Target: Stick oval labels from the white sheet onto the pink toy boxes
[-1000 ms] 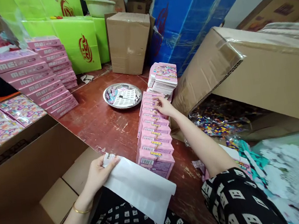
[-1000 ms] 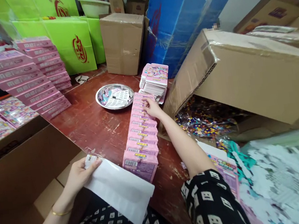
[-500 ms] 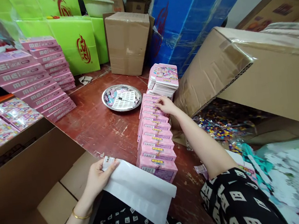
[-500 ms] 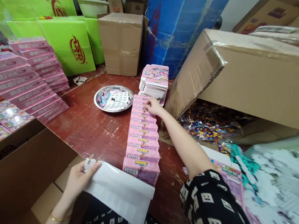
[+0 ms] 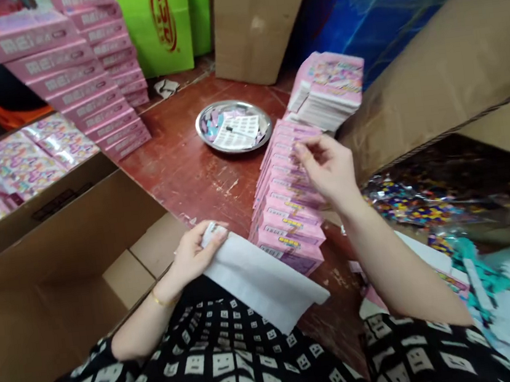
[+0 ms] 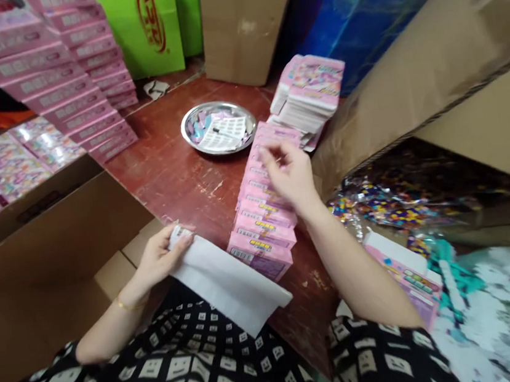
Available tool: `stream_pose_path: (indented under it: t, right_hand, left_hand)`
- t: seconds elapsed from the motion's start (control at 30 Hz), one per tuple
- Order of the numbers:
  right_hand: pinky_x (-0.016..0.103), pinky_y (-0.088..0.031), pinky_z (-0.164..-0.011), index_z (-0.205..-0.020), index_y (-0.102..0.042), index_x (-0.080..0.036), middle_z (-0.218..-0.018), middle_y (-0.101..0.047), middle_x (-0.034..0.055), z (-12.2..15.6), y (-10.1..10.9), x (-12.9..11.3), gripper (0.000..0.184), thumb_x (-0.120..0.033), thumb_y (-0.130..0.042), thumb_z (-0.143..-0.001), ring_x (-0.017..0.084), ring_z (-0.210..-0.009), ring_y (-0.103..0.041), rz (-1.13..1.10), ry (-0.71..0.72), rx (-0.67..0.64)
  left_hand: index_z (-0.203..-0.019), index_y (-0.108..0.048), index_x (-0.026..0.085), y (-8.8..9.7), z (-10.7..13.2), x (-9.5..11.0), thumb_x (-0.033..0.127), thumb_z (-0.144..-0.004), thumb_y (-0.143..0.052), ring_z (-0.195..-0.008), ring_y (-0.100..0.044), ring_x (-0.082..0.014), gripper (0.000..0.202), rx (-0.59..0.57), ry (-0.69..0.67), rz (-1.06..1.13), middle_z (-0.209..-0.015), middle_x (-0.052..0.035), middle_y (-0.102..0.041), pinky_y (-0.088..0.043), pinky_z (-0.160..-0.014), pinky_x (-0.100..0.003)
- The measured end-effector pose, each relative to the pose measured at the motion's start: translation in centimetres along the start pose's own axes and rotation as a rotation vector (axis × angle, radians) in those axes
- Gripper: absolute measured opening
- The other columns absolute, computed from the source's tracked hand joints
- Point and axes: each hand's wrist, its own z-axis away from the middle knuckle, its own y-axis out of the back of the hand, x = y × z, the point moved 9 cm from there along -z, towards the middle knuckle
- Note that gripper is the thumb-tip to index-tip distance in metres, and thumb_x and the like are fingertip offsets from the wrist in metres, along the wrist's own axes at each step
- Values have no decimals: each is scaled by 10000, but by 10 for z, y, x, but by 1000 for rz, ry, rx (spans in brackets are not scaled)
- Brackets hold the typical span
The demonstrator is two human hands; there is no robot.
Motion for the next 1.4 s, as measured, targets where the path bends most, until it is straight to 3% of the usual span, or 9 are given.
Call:
stream_pose_path:
  t: [0.1, 0.2, 0.37, 0.63, 0.8, 1.0, 1.13, 1.27, 1.4]
  right_hand:
    - [312, -547, -678, -834, -732, -215, -781, -731, 27, 58, -55, -66, 250, -464, -722, -857, 167, -713, -658, -131, -14, -467]
    - [301, -541, -641, -877, -744, -213, -819, -756, 33, 93, -74, -100, 184, -388, -770, -827, 166, -709, -675, -156, 19, -597]
    - [345, -538, -744, -828, -693, -213, -820, -715, 38, 107, -68, -126, 81, -204, -659, -900, 177, -784, -666, -127, 243, -512]
    - [318, -536, -702, -1002, -652, -208, -959, -665, 56, 114, -64, -119, 126, -205, -679, -880, 153, -760, -615, -108, 116, -413]
    - [348, -541, -776, -819, -643, -212, -867, -666, 46, 117, -62, -136, 123, -165, -593, -921, 178, -849, -644, -175, 242, -440]
    - [300, -560, -721, -1177, -610, -235, -975, -709, 38, 110, -71, -123, 309, -181, -654, -876, 146, -807, -669, -293, 48, -452]
    - [305, -573, -739, -1061, -630, -217, -857, -712, 18, 107, -72, -124, 218, -180, -675, -851, 146, -779, -690, -372, 6, -423]
    - [335, -580, -772, -1005, -620, -218, -822, -733, 15, 78, -45, -117, 245, -242, -759, -805, 171, -787, -720, -427, -73, -246]
    - [357, -562, -803, -1014, -544, -236, -816, -710, -4, 1, 12, -64, 346, -196, -769, -754, 186, -796, -709, -299, -26, 122]
  left_hand:
    - [-851, -670, 158, -11, 2, 21, 529, -951, -512, -645, -547, -114, 415, -33, -106, -8, -751, -34, -661, -444, -639, -210]
    - [-841, -647, 160, -16, 7, 30, 538, -965, -487, -611, -506, -110, 429, -12, -127, -26, -702, -17, -625, -423, -616, -214]
    - [-709, -569, 169, -16, 16, 34, 524, -949, -511, -559, -415, -91, 433, 42, -125, -22, -604, 27, -498, -348, -546, -207]
    - [-718, -562, 170, -10, 21, 31, 542, -941, -519, -550, -409, -91, 436, 121, -121, -52, -603, 33, -471, -318, -529, -212]
    - [-662, -500, 181, -10, 21, 31, 571, -974, -426, -557, -386, -96, 505, 113, -105, -30, -596, 31, -421, -318, -528, -217]
    - [-655, -461, 189, -18, 23, 39, 554, -994, -399, -521, -347, -87, 502, 81, -188, -75, -576, 37, -423, -304, -529, -220]
    - [-622, -403, 198, -19, 22, 37, 605, -985, -374, -500, -314, -88, 546, 86, -193, -44, -553, 40, -361, -272, -504, -229]
    - [-573, -336, 202, -13, 17, 24, 677, -905, -477, -489, -269, -78, 597, 91, -130, -37, -539, 49, -282, -223, -480, -229]
    - [-572, -457, 178, 2, 15, -1, 789, -807, -528, -517, -356, -89, 658, 157, -10, 77, -553, 23, -403, -281, -490, -216]
